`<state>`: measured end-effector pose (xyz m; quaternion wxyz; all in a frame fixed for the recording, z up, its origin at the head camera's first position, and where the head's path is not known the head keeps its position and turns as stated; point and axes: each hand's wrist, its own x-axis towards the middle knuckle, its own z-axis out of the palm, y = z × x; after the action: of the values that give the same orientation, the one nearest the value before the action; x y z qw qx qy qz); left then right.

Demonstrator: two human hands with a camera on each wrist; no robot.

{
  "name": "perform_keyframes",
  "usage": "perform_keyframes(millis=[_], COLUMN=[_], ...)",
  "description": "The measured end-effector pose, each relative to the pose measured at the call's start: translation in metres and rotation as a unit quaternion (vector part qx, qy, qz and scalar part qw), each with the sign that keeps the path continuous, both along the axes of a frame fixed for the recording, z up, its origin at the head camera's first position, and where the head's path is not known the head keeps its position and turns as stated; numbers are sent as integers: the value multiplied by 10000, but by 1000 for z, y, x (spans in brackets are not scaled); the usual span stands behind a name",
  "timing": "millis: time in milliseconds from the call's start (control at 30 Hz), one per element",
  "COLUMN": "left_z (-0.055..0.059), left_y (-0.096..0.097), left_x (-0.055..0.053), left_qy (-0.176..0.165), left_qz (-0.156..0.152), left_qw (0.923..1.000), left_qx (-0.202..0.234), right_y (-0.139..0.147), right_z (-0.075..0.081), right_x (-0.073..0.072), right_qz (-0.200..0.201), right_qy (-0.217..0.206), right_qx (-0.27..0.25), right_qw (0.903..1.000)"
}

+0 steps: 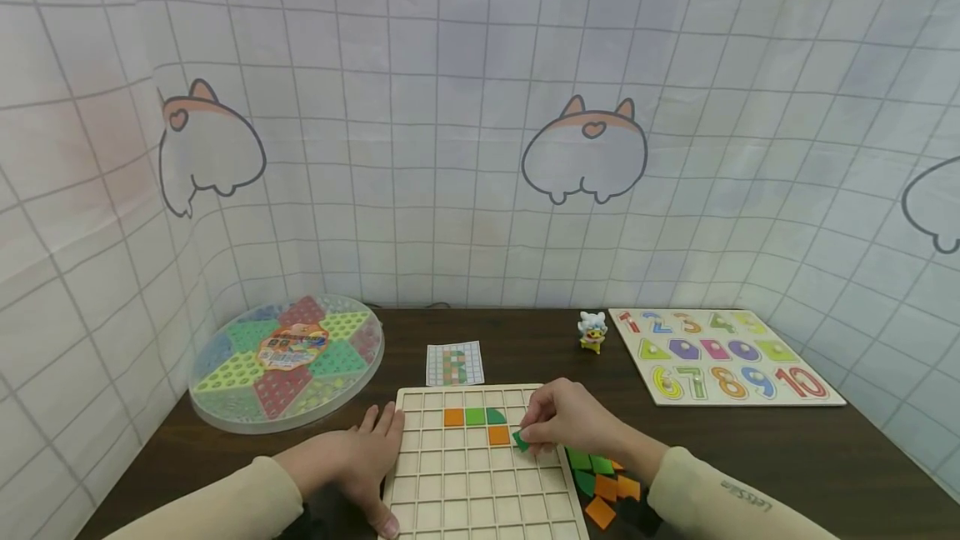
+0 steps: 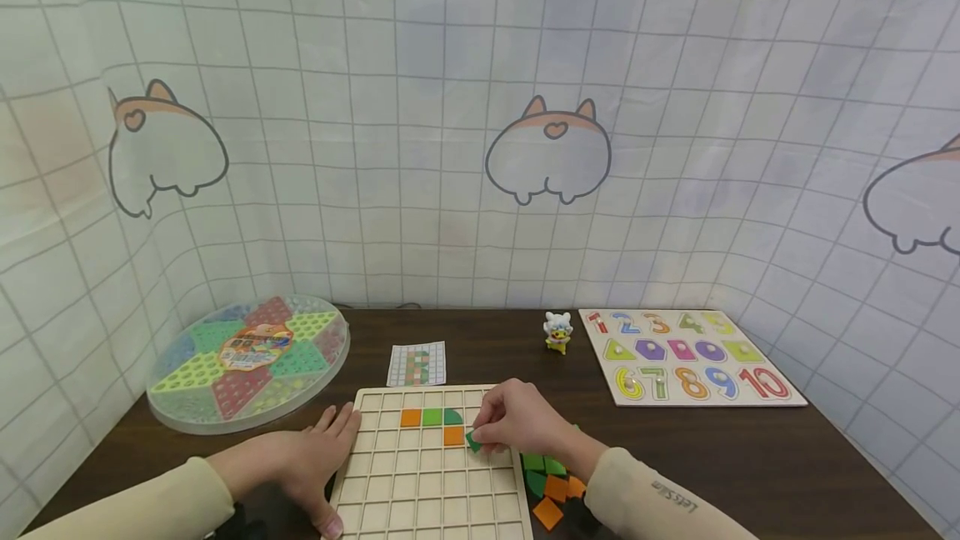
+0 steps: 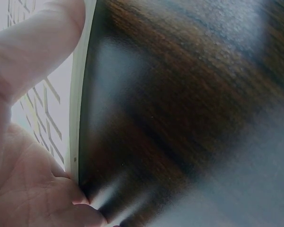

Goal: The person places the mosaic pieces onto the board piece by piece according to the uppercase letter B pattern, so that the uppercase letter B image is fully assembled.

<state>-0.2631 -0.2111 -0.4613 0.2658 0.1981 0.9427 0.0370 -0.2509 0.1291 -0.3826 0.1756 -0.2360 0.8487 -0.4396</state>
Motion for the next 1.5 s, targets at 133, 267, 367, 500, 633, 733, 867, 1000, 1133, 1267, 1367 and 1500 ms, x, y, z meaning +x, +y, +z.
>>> perform_keyframes(millis=[133,267,367,500,633,733,867,1000,1133,1267,1367,1500], left_z=[2,3,1,-6,-14,-19,-23,-25,-17,-7,-7,-5], left_y=[0,0,0,-3,-6,-8,-9,-9,-6,-1,0,0], left_x=[1,2,1,-4,-11,-15,-17,-16,-10,-3,-3,-3], left_qy=[-12,-14,-11,-16,-39,-49,-57,-28,-13,-5,18,43], left_qz=[30,43,41,4,-14,-12,-30,-50,-28,12,14,6], left_qw=[10000,10000,9999,9999,9999,9999,9999,9999,9999,10000,10000,10000], left_qx=[11,47,91,109,106,116,126,140,104,23,-30,-79], right_y=[-9,-16,-20,-24,-28,-31,-33,-33,-33,-30,-26,-24], right_z=[-3,-8,-11,-13,-13,-12,-13,-17,-18,-16,-14,-13], right_x=[5,7,8,8,9,9,8,7,6,8,9,9], right_qz=[40,100,140,228,276,322,437,504,569,537,513,586], right_qy=[-413,-458,-203,131,373,686,1124,1276,1345,1375,1347,1285], right_qx=[-217,-190,-1,253,459,668,943,1079,1071,1011,999,1034], right_qw=[9989,9987,9997,9993,9979,9949,9882,9847,9835,9839,9845,9846])
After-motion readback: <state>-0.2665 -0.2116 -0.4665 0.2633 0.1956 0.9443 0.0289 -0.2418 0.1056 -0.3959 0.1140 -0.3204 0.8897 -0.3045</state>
